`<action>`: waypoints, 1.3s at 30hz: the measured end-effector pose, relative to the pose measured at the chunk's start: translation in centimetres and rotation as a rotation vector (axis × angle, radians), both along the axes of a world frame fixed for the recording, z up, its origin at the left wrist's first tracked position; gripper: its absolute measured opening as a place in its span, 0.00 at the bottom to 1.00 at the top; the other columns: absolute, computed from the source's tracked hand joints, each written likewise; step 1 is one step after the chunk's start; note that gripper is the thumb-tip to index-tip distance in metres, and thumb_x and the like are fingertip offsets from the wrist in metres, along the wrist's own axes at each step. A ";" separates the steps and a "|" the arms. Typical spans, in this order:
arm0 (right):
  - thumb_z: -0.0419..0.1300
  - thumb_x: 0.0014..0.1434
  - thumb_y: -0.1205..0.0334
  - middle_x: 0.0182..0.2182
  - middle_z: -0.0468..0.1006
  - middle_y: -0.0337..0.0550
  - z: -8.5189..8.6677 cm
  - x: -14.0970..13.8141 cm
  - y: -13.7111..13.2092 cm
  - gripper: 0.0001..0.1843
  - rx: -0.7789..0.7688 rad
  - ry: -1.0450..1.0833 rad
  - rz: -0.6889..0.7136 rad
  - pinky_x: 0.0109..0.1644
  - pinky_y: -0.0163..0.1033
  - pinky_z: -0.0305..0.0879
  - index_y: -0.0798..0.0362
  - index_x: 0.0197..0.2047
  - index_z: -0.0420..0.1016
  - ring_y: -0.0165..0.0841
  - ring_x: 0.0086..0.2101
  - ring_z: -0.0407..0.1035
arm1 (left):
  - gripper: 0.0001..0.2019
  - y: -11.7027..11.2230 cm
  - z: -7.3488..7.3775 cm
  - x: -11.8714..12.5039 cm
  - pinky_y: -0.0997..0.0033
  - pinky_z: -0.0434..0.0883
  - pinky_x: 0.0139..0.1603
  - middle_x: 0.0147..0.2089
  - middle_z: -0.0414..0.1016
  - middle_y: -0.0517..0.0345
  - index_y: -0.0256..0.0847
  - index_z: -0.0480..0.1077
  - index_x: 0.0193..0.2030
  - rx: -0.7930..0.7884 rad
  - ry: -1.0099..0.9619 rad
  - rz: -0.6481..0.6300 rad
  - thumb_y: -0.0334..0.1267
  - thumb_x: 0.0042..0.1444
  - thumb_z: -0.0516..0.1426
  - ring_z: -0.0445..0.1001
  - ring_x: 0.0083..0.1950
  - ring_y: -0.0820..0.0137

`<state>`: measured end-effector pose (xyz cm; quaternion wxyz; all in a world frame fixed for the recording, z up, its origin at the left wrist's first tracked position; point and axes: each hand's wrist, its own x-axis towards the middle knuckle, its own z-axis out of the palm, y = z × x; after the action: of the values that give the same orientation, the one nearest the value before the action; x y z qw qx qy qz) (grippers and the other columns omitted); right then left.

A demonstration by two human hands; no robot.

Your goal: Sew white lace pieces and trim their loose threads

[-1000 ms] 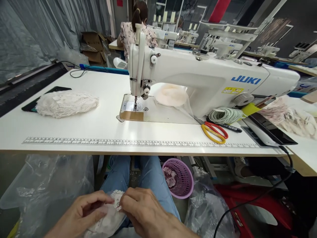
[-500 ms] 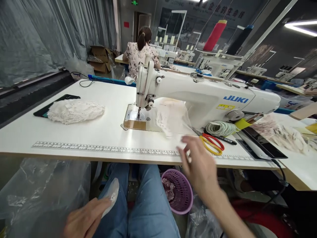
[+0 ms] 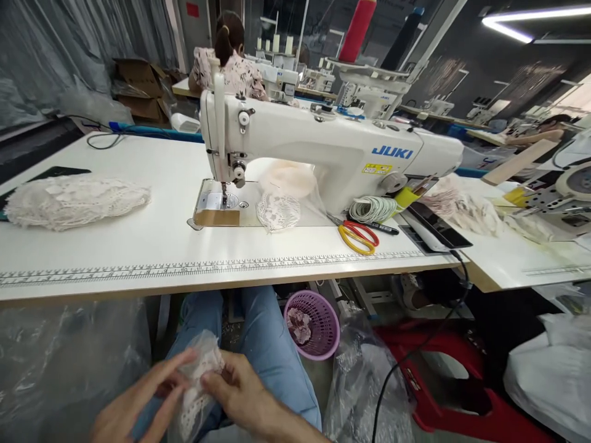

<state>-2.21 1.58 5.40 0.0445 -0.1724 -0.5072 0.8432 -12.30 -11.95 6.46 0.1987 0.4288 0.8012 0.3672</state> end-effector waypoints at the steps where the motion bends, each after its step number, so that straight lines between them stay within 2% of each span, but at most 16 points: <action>1: 0.59 0.52 0.40 0.24 0.62 0.35 0.2 0.2 0.5 0.24 0.016 -0.003 0.093 0.32 0.33 0.56 0.56 0.31 0.65 0.25 0.26 0.56 | 0.19 0.2 0.6 -0.8 0.74 0.73 0.46 0.57 0.69 0.61 0.59 0.60 0.60 -0.002 0.007 -0.008 0.43 0.62 0.48 0.73 0.51 0.66; 3: 0.59 0.54 0.43 0.23 0.61 0.34 0.9 0.4 1.6 0.23 0.115 -0.014 0.282 0.29 0.31 0.54 0.56 0.29 0.65 0.24 0.24 0.55 | 0.19 0.9 1.5 -2.3 0.66 0.67 0.55 0.58 0.66 0.60 0.57 0.63 0.57 -0.053 -0.021 -0.083 0.45 0.59 0.52 0.65 0.58 0.61; 6: 0.62 0.53 0.48 0.22 0.61 0.33 1.8 0.4 3.3 0.18 0.295 -0.032 0.421 0.27 0.30 0.52 0.56 0.29 0.66 0.24 0.24 0.53 | 0.16 2.2 2.3 -3.7 0.64 0.65 0.53 0.47 0.73 0.56 0.49 0.71 0.49 -0.227 -0.282 -0.250 0.48 0.56 0.55 0.67 0.53 0.59; 8: 0.64 0.51 0.50 0.23 0.62 0.33 2.0 0.4 4.0 0.18 0.302 -0.053 0.416 0.28 0.30 0.53 0.57 0.30 0.67 0.25 0.26 0.55 | 0.14 2.7 2.2 -3.9 0.71 0.66 0.42 0.36 0.73 0.57 0.41 0.73 0.39 -0.264 -0.521 -0.270 0.49 0.56 0.55 0.69 0.41 0.64; 10: 0.65 0.49 0.50 0.24 0.64 0.34 1.9 0.5 4.4 0.18 0.237 -0.087 0.379 0.30 0.30 0.55 0.57 0.31 0.69 0.25 0.26 0.56 | 0.17 2.8 1.9 -3.7 0.76 0.62 0.32 0.28 0.67 0.60 0.37 0.71 0.31 -0.225 -0.746 -0.225 0.51 0.55 0.55 0.64 0.32 0.70; 12: 0.66 0.47 0.49 0.25 0.67 0.35 1.5 0.5 4.5 0.20 0.153 -0.121 0.345 0.30 0.31 0.56 0.58 0.31 0.70 0.25 0.26 0.58 | 0.20 2.5 1.4 -3.5 0.78 0.57 0.28 0.26 0.62 0.63 0.35 0.68 0.29 -0.187 -0.929 -0.161 0.54 0.53 0.57 0.59 0.29 0.74; 14: 0.68 0.45 0.48 0.25 0.68 0.36 1.0 0.6 4.4 0.21 0.087 -0.145 0.325 0.31 0.31 0.57 0.59 0.30 0.71 0.25 0.25 0.59 | 0.21 2.3 1.1 -3.4 0.78 0.56 0.28 0.27 0.61 0.62 0.34 0.68 0.31 -0.158 -1.037 -0.124 0.55 0.51 0.58 0.57 0.29 0.74; 18: 0.68 0.43 0.46 0.24 0.69 0.37 0.0 0.5 4.4 0.23 0.028 -0.177 0.313 0.33 0.32 0.58 0.59 0.28 0.72 0.25 0.25 0.60 | 0.23 2.2 0.6 -3.3 0.78 0.54 0.27 0.26 0.60 0.62 0.33 0.69 0.30 -0.140 -1.080 -0.088 0.55 0.47 0.61 0.55 0.28 0.75; 23: 0.65 0.49 0.47 0.23 0.69 0.37 -0.4 0.7 4.9 0.20 0.107 -0.196 0.347 0.33 0.34 0.60 0.59 0.27 0.73 0.27 0.26 0.61 | 0.23 2.4 0.9 -3.4 0.76 0.51 0.25 0.26 0.57 0.63 0.32 0.71 0.29 -0.203 -1.016 -0.062 0.56 0.45 0.62 0.54 0.26 0.76; 25: 0.60 0.56 0.52 0.26 0.70 0.39 0.6 1.0 5.1 0.15 0.319 -0.186 0.266 0.35 0.34 0.60 0.58 0.32 0.74 0.29 0.28 0.63 | 0.23 2.6 1.2 -3.4 0.75 0.50 0.25 0.26 0.56 0.64 0.34 0.70 0.26 -0.248 -0.975 -0.071 0.56 0.44 0.61 0.53 0.25 0.76; 27: 0.53 0.63 0.59 0.31 0.71 0.41 2.1 1.2 4.9 0.10 0.643 -0.122 0.108 0.37 0.35 0.59 0.55 0.39 0.73 0.30 0.32 0.64 | 0.22 3.0 1.5 -3.3 0.74 0.49 0.24 0.23 0.55 0.64 0.35 0.68 0.24 -0.290 -0.953 -0.081 0.56 0.44 0.61 0.52 0.24 0.76; 29: 0.49 0.65 0.64 0.36 0.70 0.43 3.9 1.1 4.3 0.10 0.918 0.006 0.029 0.39 0.34 0.60 0.53 0.44 0.70 0.30 0.36 0.65 | 0.20 3.5 1.8 -3.1 0.73 0.49 0.24 0.21 0.54 0.66 0.36 0.66 0.22 -0.311 -0.926 -0.087 0.55 0.43 0.60 0.51 0.24 0.76; 32: 0.51 0.64 0.66 0.38 0.69 0.44 5.4 0.4 3.2 0.08 1.151 0.146 0.148 0.37 0.34 0.59 0.52 0.42 0.70 0.30 0.37 0.64 | 0.15 4.3 1.9 -2.6 0.74 0.50 0.26 0.20 0.52 0.66 0.38 0.64 0.19 -0.298 -0.835 -0.113 0.48 0.42 0.59 0.51 0.25 0.74; 34: 0.51 0.62 0.67 0.36 0.69 0.43 5.4 -0.3 2.9 0.07 1.238 0.161 0.222 0.33 0.34 0.57 0.52 0.38 0.70 0.30 0.34 0.63 | 0.12 4.5 1.8 -2.3 0.74 0.51 0.27 0.21 0.51 0.66 0.38 0.63 0.17 -0.286 -0.788 -0.125 0.43 0.40 0.58 0.50 0.27 0.74; 36: 0.50 0.62 0.68 0.36 0.68 0.42 4.7 -0.8 3.1 0.06 1.157 0.185 0.250 0.33 0.33 0.57 0.52 0.36 0.67 0.30 0.33 0.62 | 0.10 4.3 1.6 -2.2 0.74 0.50 0.26 0.20 0.52 0.66 0.38 0.64 0.18 -0.308 -0.803 -0.141 0.41 0.40 0.57 0.50 0.26 0.74; 39: 0.46 0.65 0.62 0.34 0.65 0.41 3.5 -0.9 4.0 0.08 0.771 0.190 0.246 0.33 0.33 0.59 0.53 0.35 0.61 0.28 0.31 0.60 | 0.14 3.7 1.4 -2.2 0.74 0.49 0.25 0.20 0.53 0.67 0.37 0.64 0.20 -0.351 -0.914 -0.168 0.46 0.42 0.58 0.49 0.24 0.75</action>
<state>-3.11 5.55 8.91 0.0513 -0.0026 -0.7964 0.6026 -14.54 -8.24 7.84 0.6279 0.2471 0.6444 0.3598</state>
